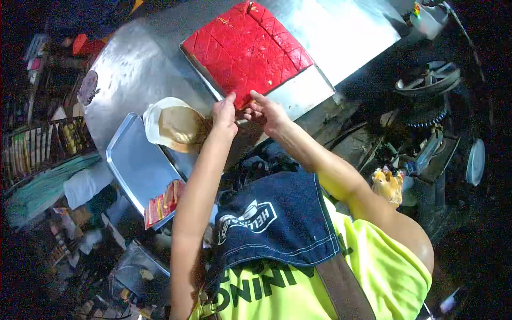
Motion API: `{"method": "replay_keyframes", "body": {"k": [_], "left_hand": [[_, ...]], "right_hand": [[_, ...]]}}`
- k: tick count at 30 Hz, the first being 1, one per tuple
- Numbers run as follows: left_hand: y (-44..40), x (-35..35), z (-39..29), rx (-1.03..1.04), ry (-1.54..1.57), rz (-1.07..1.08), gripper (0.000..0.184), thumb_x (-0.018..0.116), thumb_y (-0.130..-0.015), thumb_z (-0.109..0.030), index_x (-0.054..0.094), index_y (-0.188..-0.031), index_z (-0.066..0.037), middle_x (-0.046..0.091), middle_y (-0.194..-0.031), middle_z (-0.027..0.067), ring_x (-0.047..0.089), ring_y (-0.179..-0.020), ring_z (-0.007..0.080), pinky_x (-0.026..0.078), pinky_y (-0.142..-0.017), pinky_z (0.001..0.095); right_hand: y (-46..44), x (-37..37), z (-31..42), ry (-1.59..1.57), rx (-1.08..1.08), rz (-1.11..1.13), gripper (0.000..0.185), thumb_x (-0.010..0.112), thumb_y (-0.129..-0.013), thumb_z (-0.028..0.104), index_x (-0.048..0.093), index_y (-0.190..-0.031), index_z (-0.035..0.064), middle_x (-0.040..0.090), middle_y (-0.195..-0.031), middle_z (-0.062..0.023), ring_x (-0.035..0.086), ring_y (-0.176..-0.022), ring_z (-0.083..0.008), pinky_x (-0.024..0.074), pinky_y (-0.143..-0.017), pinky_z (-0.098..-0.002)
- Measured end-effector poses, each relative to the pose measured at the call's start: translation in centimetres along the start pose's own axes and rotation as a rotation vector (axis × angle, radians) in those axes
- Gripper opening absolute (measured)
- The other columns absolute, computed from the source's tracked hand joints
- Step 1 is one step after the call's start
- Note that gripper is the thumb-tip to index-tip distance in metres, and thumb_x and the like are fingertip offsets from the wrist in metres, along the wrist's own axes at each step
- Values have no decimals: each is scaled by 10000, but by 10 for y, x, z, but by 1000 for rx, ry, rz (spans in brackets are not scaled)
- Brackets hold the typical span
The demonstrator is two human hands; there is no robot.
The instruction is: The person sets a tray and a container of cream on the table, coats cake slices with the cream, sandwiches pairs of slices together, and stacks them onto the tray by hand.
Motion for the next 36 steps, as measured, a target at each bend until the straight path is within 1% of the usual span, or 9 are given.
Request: {"method": "replay_keyframes", "body": {"k": [2,9,15,19,24,26,28,33,36], "left_hand": [[8,-1,7,-122,-154,-23,246,676,-947,-265,677,-1084,-60,726,-960,95,685,-753,225,531,-709,363],[31,-1,8,115,23,166,283,672,-969,-142,642,-1215,-7,722,-1107,107,699,-968,210,532,-928,373],[103,-59,-40,291,138,286,245,677,-970,-100,674,-1191,5,722,-1132,71,663,-1030,156,496,-944,304],[160,-160,-90,492,-34,67,299,688,-976,-125,662,-1233,26,696,-1131,61,627,-1011,120,499,-918,276],[196,-279,-97,578,-125,-136,368,738,-953,-195,667,-1234,31,706,-1061,36,637,-923,100,519,-829,252],[205,-302,-94,524,-78,-129,381,747,-949,-207,663,-1239,25,704,-1053,32,641,-899,93,531,-782,239],[207,-319,-88,501,-22,-110,411,770,-937,-228,653,-1252,8,702,-1028,31,651,-841,79,555,-668,215],[217,-339,-81,559,5,-138,427,786,-924,-208,646,-1256,21,710,-1034,53,657,-881,97,567,-703,245],[213,-331,-77,570,13,-131,390,791,-918,-185,665,-1218,29,716,-1034,59,657,-888,106,558,-719,258]], "right_hand": [[1,-2,0,20,15,-14,265,744,-934,255,636,-956,14,606,-745,-53,542,-564,-173,531,-561,-337],[16,-24,2,242,-39,85,180,671,-961,216,691,-1016,46,630,-745,-2,562,-611,-94,431,-560,-247],[74,26,-8,559,-239,239,191,676,-965,228,670,-1000,41,652,-763,-25,631,-663,-114,492,-609,-250],[96,101,-44,1164,-500,329,293,721,-935,274,705,-946,-18,675,-764,-22,615,-672,-91,483,-590,-266],[103,203,-98,1827,-1258,130,371,785,-807,400,694,-929,62,705,-816,-195,713,-794,-367,565,-744,-457],[58,200,-120,1883,-1592,219,432,792,-787,456,678,-891,52,713,-891,-180,701,-863,-385,553,-765,-488],[23,203,-127,2165,-1133,108,441,758,-810,476,684,-887,48,720,-925,-164,702,-885,-373,555,-754,-490],[-3,187,-124,2130,-1510,128,478,686,-850,563,735,-894,89,739,-854,-144,722,-839,-343,571,-743,-484],[4,196,-109,2179,-1413,90,484,695,-830,590,762,-897,116,744,-837,-141,727,-791,-342,575,-705,-477]]}}
Point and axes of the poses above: each hand's wrist, its own y-axis away from the middle knuckle, its own x-axis out of the palm, z = x × y, the point moved 10 cm from there along -y, towards the middle knuckle
